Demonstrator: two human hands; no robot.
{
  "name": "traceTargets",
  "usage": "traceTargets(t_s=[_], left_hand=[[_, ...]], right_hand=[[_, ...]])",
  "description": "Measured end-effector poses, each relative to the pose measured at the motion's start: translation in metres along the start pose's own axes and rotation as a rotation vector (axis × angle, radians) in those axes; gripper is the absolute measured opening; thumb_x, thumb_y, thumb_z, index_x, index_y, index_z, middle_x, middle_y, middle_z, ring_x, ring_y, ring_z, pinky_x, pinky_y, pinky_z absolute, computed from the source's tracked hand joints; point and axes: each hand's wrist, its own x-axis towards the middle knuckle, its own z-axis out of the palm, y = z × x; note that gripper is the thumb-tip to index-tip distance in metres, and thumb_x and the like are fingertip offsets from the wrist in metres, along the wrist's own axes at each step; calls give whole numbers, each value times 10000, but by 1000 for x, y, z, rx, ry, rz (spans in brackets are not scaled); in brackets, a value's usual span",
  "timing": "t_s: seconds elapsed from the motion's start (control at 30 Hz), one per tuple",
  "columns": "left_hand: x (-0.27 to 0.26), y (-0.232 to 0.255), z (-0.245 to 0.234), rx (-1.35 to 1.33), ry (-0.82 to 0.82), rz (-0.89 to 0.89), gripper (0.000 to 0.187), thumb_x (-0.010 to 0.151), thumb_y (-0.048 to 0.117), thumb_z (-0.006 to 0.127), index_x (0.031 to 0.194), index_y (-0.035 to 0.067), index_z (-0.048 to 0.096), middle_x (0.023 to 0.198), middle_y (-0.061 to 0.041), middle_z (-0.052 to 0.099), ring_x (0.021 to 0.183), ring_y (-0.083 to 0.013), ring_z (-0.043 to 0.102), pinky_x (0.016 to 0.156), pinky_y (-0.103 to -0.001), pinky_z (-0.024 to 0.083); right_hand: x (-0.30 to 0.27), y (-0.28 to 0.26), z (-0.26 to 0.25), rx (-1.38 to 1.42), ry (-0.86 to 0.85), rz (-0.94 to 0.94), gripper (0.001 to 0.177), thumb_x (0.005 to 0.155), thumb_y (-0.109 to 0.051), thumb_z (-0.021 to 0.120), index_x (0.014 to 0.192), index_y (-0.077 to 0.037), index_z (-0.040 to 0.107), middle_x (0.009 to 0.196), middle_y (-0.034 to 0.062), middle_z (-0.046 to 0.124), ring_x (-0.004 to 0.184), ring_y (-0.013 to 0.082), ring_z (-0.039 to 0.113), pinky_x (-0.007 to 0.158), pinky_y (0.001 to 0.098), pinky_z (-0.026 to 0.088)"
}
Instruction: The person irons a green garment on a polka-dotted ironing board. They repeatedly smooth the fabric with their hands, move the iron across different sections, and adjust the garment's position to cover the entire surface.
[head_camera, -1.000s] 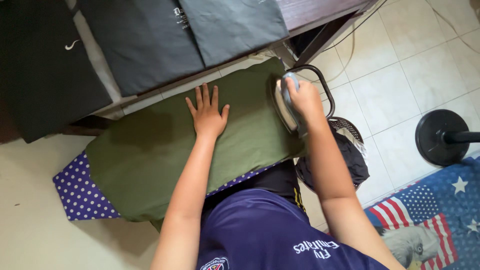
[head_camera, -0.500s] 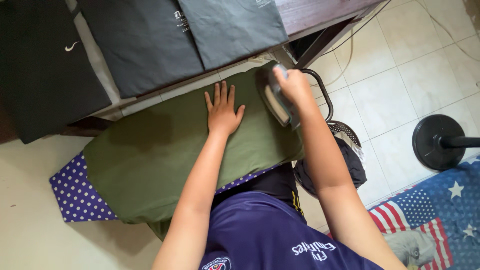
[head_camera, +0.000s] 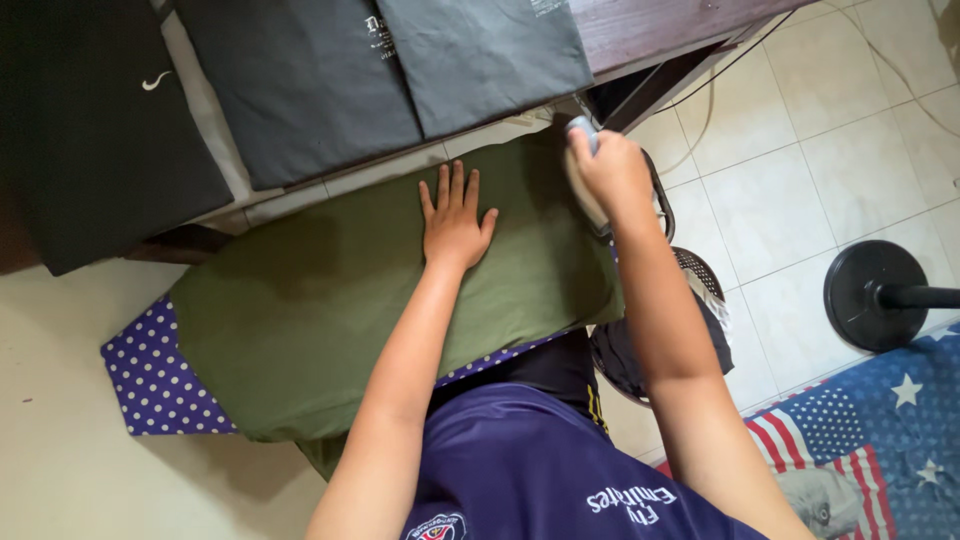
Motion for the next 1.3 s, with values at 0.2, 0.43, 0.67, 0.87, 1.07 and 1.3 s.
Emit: traceTargets(t_s=[0.2, 0.43, 0.67, 0.87, 1.07, 1.3], left_hand=[[-4, -19, 20, -332, 235, 47, 841, 1020, 505, 490, 1638, 1, 224, 1718, -165, 224, 1620, -325, 138, 1315, -532, 75], [-3, -13, 10, -207, 101, -4, 848, 982, 500, 495, 1632, 16, 244, 1706, -168, 229, 1594, -322, 139, 1288, -530, 66], [2, 0, -6, -47, -23, -12, 726, 1013, 508, 479, 1583, 81, 341, 1688, -139, 223, 1570, -321, 135, 1263, -540, 52], [2, 3, -8, -3, -23, -30, 711, 1013, 473, 475, 1592, 85, 334, 1693, -136, 231, 1576, -319, 137, 1263, -550, 50], [-1, -12, 12, -238, 116, 17, 875, 1013, 537, 483, 1631, 0, 175, 1706, -179, 203, 1595, -327, 125, 1290, -533, 57], [-2, -18, 20, -257, 161, -12, 956, 972, 546, 511, 1647, -7, 120, 1728, -177, 165, 1613, -321, 105, 1308, -506, 58]], right_hand=[[-47, -45, 17, 215, -201, -178, 418, 934, -453, 643, 993, -45, 711, 847, 253, 706, 795, 448, 698, 691, 500, 543], [-48, -62, 43, 151, -285, -200, 463, 940, -505, 618, 961, -58, 736, 855, 258, 711, 842, 459, 689, 742, 510, 545], [35, 20, 56, 95, 98, -118, 500, 983, -479, 615, 930, 4, 733, 952, 297, 701, 916, 491, 674, 819, 529, 534], [32, 23, 9, 55, 39, -28, 486, 1017, -461, 597, 960, 7, 715, 921, 289, 694, 896, 485, 666, 770, 534, 521], [-28, -38, 7, 182, -144, -174, 411, 971, -424, 605, 1010, -33, 723, 900, 246, 724, 844, 428, 709, 750, 491, 549], [-42, -74, 46, 104, -316, -234, 468, 944, -500, 607, 970, -49, 727, 918, 255, 727, 887, 457, 694, 781, 519, 547]])
